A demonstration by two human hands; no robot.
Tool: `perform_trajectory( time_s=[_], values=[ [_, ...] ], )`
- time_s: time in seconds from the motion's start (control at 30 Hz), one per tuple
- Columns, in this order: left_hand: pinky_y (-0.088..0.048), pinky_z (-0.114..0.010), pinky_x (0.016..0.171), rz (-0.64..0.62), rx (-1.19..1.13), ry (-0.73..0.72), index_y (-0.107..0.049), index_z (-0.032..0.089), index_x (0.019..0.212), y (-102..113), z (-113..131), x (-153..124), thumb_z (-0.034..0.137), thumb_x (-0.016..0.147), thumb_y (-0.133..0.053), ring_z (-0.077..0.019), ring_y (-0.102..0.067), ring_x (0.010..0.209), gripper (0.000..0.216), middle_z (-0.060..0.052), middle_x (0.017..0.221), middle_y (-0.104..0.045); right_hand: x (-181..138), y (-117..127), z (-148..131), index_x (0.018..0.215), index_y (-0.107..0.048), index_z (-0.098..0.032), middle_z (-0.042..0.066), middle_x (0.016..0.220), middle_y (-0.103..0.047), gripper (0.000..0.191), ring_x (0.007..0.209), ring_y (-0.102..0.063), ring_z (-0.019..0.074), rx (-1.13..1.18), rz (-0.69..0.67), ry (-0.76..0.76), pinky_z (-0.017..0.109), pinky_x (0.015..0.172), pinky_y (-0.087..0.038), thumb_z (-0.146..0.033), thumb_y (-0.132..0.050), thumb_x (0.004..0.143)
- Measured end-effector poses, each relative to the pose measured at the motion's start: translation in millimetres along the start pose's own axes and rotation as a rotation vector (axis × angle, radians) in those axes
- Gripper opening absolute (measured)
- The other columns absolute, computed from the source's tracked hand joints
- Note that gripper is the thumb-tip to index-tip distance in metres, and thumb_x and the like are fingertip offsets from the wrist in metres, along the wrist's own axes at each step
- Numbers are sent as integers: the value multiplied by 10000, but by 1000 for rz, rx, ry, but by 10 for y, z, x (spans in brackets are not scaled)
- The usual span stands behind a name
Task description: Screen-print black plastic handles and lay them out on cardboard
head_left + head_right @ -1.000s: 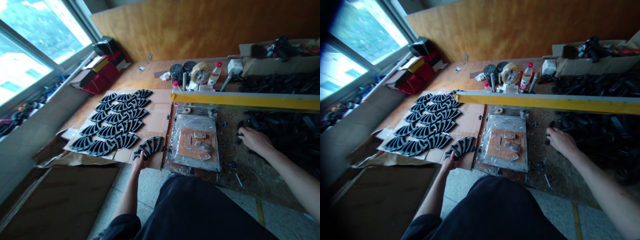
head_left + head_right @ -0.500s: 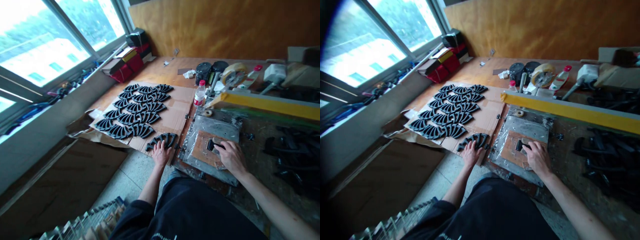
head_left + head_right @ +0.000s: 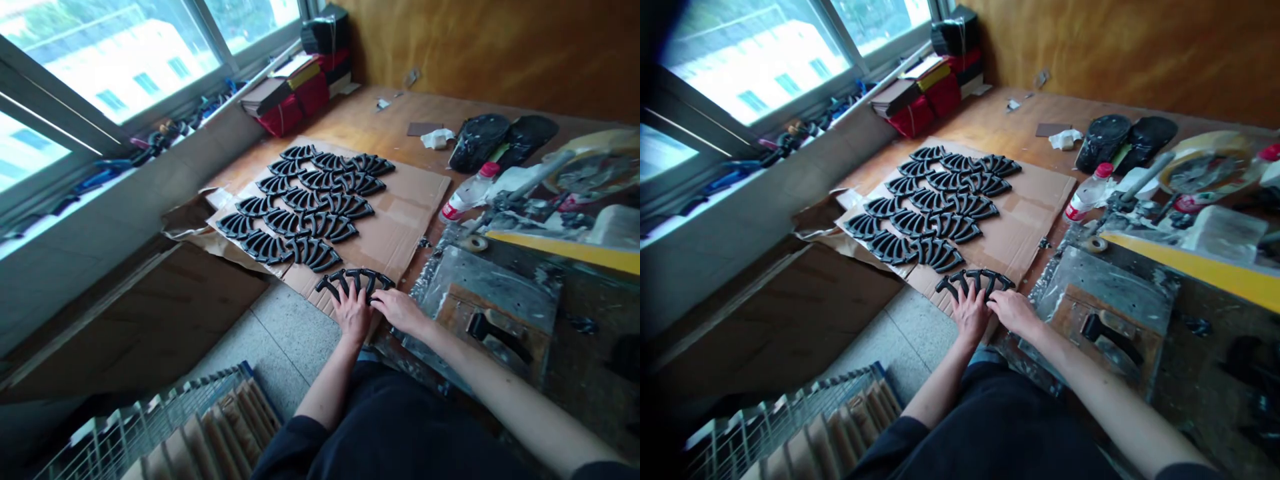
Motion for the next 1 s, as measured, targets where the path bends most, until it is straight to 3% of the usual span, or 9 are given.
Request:
perform_trajectory(
  time_s=[0.1,0.23,0.33,0.43,0.53,0.67,0.83,0.93,1.0],
  values=[
    [-255,-637,1119,44,-4,-52,-636,286,1269,116,-19,69,321,906,-532,-398,-285,1427,379,-49,1533,-429,23,89,-126,1051,-707,-165,127,1255,-660,244,1117,-635,238,81,140,98,380,993,-488,-268,-506,958],
    [-270,-616,1125,72,-35,-139,-627,282,1285,234,-46,380,283,928,-492,-386,-310,1420,381,-48,1517,-452,33,228,-223,1117,-683,-166,110,1289,-643,250,1184,-599,226,159,259,170,394,1042,-470,-222,-504,951],
    [-242,-633,1132,93,-52,-188,-626,270,1282,307,-41,824,318,902,-542,-398,-326,1407,392,-63,1509,-462,80,240,-165,1179,-665,-179,101,1243,-669,288,1139,-623,224,174,278,112,407,1016,-493,-214,-493,951],
    [-192,-653,1141,127,-80,-242,-625,267,1274,368,81,1410,418,842,-626,-409,-284,1422,458,-82,1509,-455,200,140,-4,1166,-683,-173,122,1242,-667,299,1154,-616,243,151,204,-31,419,1025,-483,-187,-497,933],
    [-170,-653,1142,138,-112,-320,-623,270,1261,384,382,2043,465,821,-644,-405,-251,1429,482,-84,1511,-448,390,-20,166,1285,-625,-133,172,1390,-556,410,1310,-499,293,109,8,-198,457,1117,-377,-177,-552,884],
    [-171,-647,1133,97,-155,-399,-645,270,1213,281,958,2824,485,817,-639,-401,-257,1408,450,-77,1508,-438,572,-216,271,1462,-440,-113,219,1561,-272,696,1464,-190,359,119,-219,-371,531,1176,-214,-248,-650,812],
    [-174,-660,1111,-16,-173,-416,-656,255,1212,-48,1569,3592,483,813,-633,-407,-279,1382,460,-109,1460,-471,551,-468,321,1498,-382,-143,201,1600,-124,858,1478,-41,384,205,-203,-376,559,1192,-109,-392,-726,752],
    [-179,-657,1106,-134,-165,-374,-695,243,1141,-278,1759,3937,529,825,-593,-403,-316,1366,438,-124,1410,-520,539,-673,427,1506,-369,-155,209,1594,-129,966,1462,-67,429,227,-218,-347,595,1178,-146,-445,-782,682],
    [-189,-665,1100,-215,-155,-331,-691,249,1152,-398,1817,4113,553,821,-582,-407,-327,1366,462,-120,1424,-516,555,-791,506,1495,-395,-173,213,1580,-176,898,1448,-136,442,227,-213,-316,607,1159,-205,-407,-769,712]
  ],
)
Point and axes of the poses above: each hand's wrist, its own x-axis towards the middle knuckle, its own y-axis out of the back of the hand, z = x × y, the point moved 2 cm from there along x, towards the middle knuckle
